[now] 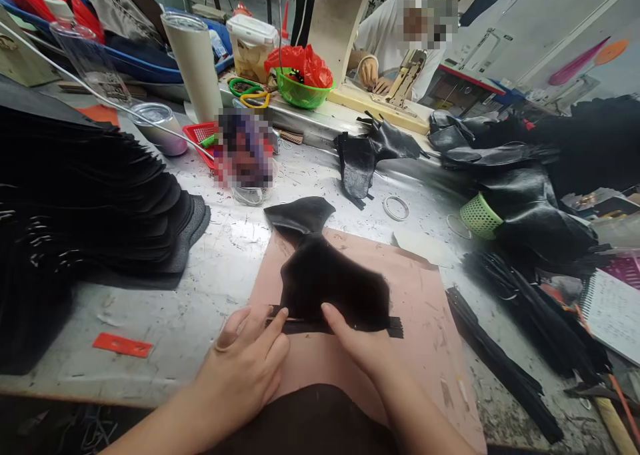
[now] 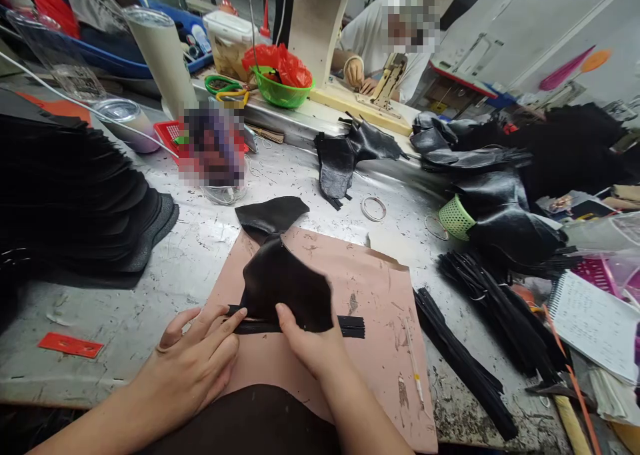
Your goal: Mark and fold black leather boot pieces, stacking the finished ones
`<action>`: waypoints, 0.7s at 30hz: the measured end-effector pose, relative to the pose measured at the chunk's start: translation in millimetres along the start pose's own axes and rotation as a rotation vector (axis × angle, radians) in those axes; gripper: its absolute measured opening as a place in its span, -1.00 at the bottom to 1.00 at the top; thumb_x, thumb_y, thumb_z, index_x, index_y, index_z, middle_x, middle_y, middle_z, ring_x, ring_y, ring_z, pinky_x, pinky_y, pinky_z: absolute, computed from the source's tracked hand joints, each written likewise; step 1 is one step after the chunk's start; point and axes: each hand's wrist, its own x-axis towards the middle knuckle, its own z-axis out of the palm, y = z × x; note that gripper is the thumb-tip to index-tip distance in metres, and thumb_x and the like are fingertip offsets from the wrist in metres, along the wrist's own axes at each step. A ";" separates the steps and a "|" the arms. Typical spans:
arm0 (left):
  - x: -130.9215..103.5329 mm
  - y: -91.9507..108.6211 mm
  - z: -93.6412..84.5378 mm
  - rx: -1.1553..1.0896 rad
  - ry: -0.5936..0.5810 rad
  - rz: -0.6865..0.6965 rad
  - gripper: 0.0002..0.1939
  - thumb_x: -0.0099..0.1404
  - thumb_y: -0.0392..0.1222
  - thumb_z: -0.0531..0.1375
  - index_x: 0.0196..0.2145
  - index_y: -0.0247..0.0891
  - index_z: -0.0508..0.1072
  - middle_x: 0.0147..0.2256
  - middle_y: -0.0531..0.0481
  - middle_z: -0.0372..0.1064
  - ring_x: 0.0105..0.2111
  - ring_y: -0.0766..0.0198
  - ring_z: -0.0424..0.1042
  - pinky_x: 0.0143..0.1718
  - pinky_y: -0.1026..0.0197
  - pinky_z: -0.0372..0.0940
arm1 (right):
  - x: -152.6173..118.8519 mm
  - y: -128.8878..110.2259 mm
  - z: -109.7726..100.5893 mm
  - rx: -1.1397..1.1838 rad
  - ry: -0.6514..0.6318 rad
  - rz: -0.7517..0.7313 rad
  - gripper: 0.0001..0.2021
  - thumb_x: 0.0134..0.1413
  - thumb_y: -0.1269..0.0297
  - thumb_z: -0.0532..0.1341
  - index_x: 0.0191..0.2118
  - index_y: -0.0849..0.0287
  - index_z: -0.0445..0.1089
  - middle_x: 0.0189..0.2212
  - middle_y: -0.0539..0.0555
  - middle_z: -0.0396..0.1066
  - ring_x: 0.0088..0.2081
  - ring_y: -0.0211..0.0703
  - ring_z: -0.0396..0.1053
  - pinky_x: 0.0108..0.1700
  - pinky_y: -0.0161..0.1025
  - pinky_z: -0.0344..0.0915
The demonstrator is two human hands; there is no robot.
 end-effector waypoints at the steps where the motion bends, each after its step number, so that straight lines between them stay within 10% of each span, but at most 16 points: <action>1: 0.2 0.7 0.7 -0.003 0.005 -0.005 -0.81 0.20 -0.25 -0.04 -0.46 -0.19 0.35 -0.12 -0.03 0.43 -0.10 0.10 0.32 -0.02 0.02 -0.06 | 1.1 -2.7 -2.1 -0.098 0.031 -0.024 -0.66 -0.23 0.17 0.28 -0.24 0.17 0.47 -0.24 0.12 0.48 -0.10 0.05 0.38 0.00 -0.11 0.28; 8: 3.7 3.8 7.1 0.000 0.078 -0.025 -0.65 0.30 -0.07 -0.06 -0.07 -0.20 0.38 -0.21 -0.05 0.48 -0.21 0.06 0.35 -0.04 -0.01 -0.07 | 5.0 10.2 -5.3 -0.311 0.004 -0.160 -0.70 -0.15 0.18 0.22 -0.25 0.19 0.48 -0.29 0.14 0.49 -0.17 0.07 0.42 -0.07 -0.09 0.34; 21: 17.0 5.2 5.7 0.026 0.061 0.013 -0.63 0.31 -0.14 -0.07 -0.15 -0.33 0.45 -0.22 -0.09 0.48 -0.22 0.08 0.38 -0.08 0.02 0.01 | 3.0 13.7 -9.1 -0.408 -0.035 -0.343 -0.73 -0.09 0.28 0.18 -0.19 0.16 0.42 -0.28 0.10 0.48 -0.18 0.02 0.41 -0.12 -0.13 0.35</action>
